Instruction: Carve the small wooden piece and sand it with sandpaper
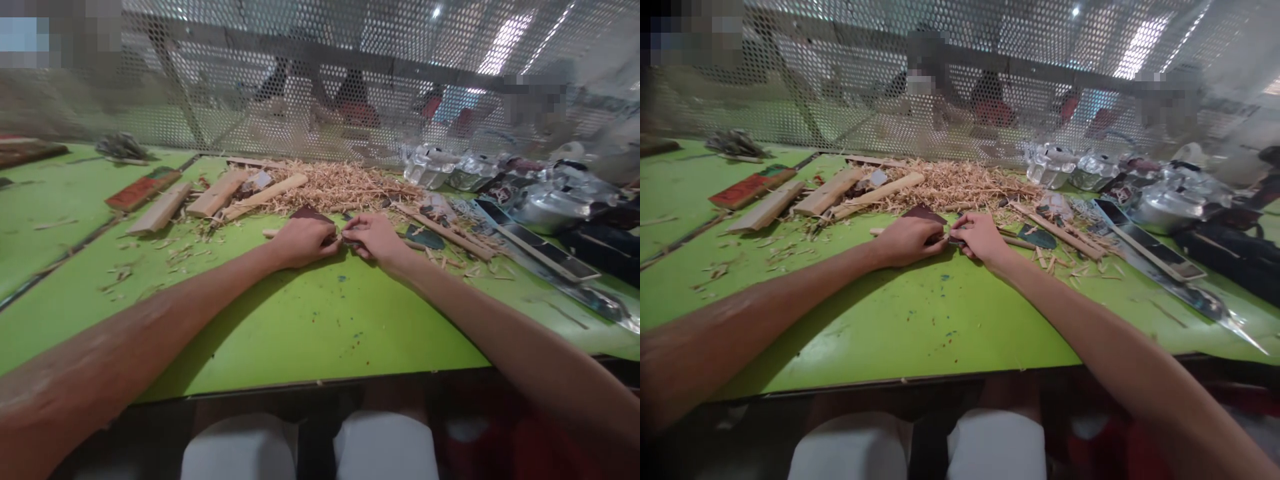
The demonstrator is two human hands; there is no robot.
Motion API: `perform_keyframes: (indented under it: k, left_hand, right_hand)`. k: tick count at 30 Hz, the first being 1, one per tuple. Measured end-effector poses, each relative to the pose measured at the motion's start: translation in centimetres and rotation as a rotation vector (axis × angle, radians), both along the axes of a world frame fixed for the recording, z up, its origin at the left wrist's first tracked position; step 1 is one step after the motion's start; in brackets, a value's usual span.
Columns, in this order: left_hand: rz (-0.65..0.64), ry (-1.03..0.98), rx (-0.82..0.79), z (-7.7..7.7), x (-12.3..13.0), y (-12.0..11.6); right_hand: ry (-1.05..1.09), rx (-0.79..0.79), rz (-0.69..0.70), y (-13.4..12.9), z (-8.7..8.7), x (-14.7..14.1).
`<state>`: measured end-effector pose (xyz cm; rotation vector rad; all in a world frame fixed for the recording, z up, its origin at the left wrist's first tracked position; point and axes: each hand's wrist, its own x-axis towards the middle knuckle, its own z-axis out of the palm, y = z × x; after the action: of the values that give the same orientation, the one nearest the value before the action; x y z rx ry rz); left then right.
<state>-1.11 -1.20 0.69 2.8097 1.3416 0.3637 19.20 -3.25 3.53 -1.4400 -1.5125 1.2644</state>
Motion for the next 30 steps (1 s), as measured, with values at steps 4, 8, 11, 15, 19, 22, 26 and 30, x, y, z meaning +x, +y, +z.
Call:
perform_keyframes:
  k: [4,8,11,15,19,22,26,30]
  left_hand:
    - [0.009,0.018,0.007,-0.07,-0.05,0.01]
    - [0.014,0.010,-0.005,0.05,-0.07,-0.10]
    - [0.026,0.003,-0.011,0.14,-0.09,-0.11]
    - [0.024,-0.003,-0.013,0.16,-0.06,-0.11]
    - [0.037,-0.006,-0.031,0.19,0.01,-0.23]
    - [0.028,-0.003,-0.031,0.21,0.04,-0.28]
    - [0.028,0.007,-0.023,0.26,0.03,-0.27]
    - [0.035,0.011,-0.025,0.31,0.01,-0.19]
  right_hand:
    - [-0.028,-0.029,0.043,-0.05,0.16,0.03]
    - [0.014,0.000,0.001,-0.06,-0.04,0.10]
    - [0.038,-0.009,0.068,0.00,-0.26,0.28]
    - [0.069,0.030,0.022,0.27,-0.60,0.40]
    - [0.042,-0.001,0.065,0.29,-0.55,0.27]
    - [0.009,0.000,0.012,0.10,-0.30,0.08]
    - [0.021,0.019,0.039,-0.03,-0.23,0.12]
    - [0.023,0.029,0.045,-0.08,-0.43,0.13]
